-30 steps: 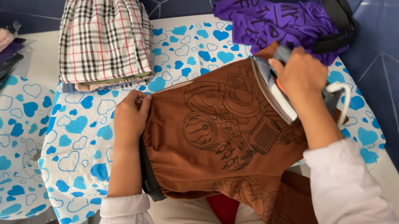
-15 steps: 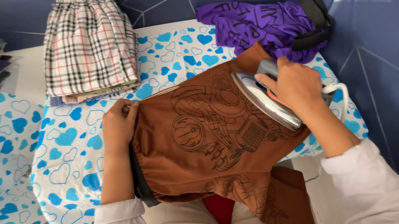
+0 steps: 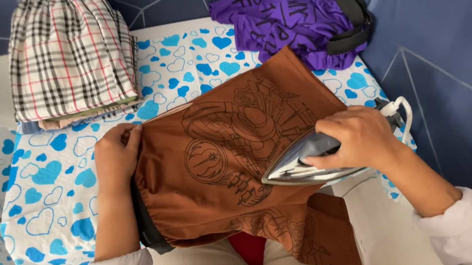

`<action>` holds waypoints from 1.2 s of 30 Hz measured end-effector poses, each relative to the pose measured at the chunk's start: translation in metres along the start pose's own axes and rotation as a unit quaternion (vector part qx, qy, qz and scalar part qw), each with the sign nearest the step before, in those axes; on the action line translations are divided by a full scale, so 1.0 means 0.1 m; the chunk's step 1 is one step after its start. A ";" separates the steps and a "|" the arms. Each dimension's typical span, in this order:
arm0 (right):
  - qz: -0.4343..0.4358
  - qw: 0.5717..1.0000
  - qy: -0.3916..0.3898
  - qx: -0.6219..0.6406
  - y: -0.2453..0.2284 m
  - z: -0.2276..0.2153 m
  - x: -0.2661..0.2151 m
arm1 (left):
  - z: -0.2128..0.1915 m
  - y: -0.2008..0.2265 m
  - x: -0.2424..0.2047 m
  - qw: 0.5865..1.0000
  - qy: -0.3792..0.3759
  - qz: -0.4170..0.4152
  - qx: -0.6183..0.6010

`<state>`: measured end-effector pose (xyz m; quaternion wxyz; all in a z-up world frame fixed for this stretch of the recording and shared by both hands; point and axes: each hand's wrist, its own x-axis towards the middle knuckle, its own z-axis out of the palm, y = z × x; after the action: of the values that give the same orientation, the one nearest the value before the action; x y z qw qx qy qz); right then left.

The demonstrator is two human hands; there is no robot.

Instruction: The person is ironing a brown t-shirt with a graphic design on a small table covered with a blue and white heart-patterned cloth.

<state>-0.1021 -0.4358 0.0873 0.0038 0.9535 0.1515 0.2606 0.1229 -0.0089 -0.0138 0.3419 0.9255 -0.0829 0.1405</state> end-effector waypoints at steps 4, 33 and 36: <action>-0.017 0.999 0.009 -0.027 0.03 0.14 0.05 | 0.01 -0.01 0.00 1.000 -0.001 0.005 -0.005; 0.052 0.991 0.104 -0.065 -0.39 0.42 0.84 | -0.03 0.06 -0.02 0.999 0.008 -0.005 -0.045; -0.012 0.996 0.089 -0.007 -0.41 0.52 0.78 | -0.01 0.07 -0.01 0.999 0.012 -0.006 -0.043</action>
<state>-0.0240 -0.3706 0.0773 0.0000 0.9245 0.1608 0.3455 0.1198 -0.0133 -0.0092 0.3828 0.9088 -0.0794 0.1460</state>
